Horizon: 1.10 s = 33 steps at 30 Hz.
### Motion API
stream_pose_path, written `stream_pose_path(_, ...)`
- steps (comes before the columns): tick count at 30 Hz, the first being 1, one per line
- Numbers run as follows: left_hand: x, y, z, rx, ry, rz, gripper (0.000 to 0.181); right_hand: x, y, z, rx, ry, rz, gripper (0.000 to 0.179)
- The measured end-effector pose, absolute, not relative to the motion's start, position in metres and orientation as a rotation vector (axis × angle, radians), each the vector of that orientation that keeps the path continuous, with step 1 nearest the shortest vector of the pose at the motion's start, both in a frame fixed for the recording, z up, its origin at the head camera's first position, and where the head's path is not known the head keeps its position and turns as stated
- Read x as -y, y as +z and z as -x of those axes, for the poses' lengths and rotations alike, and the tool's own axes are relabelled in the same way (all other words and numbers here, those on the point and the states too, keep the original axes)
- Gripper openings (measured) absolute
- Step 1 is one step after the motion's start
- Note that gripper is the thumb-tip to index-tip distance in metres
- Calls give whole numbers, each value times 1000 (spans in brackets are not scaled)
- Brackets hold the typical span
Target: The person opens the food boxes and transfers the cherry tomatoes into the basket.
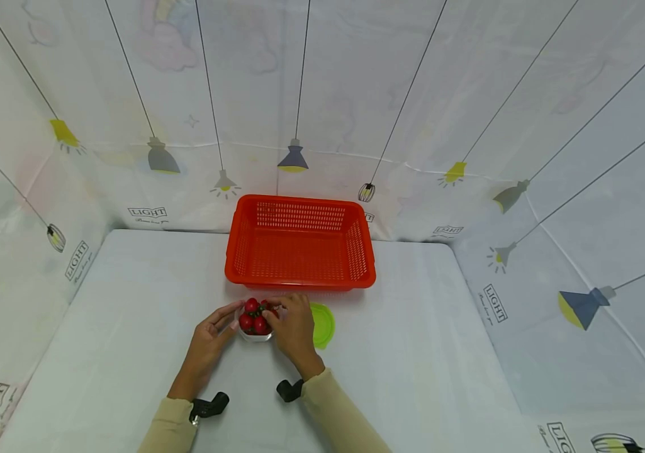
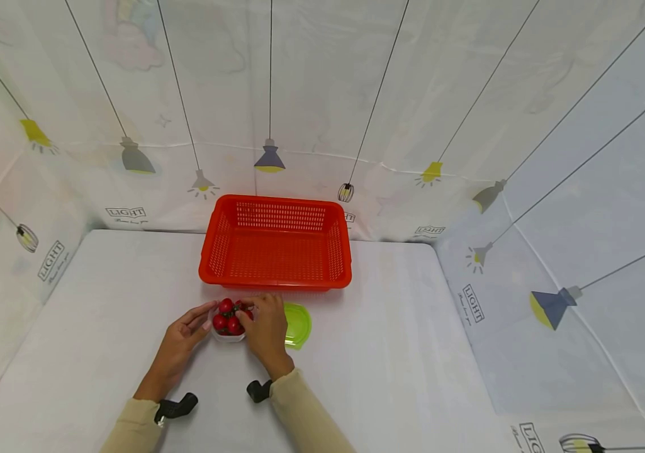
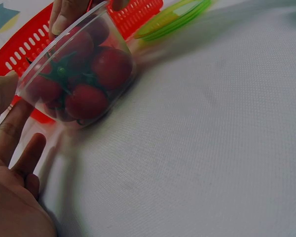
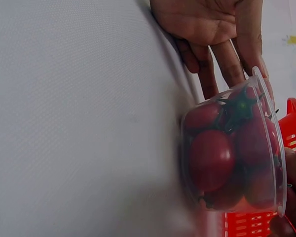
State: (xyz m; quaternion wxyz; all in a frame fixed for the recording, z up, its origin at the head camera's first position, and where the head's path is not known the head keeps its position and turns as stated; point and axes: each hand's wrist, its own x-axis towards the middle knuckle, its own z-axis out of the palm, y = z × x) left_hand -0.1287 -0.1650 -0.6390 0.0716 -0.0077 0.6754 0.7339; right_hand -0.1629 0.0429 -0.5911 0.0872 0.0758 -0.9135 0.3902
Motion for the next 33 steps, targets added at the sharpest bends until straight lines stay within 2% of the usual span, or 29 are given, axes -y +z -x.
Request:
stream_pose_path(12, 163, -641, 128, -2021, 2221, 21, 50, -39, -591, 166, 2659, 1189, -205, 6)
stream_pose_path(33, 163, -637, 128, -2030, 2224, 25, 50, -46, -568, 161, 2533, 1467, -214, 5)
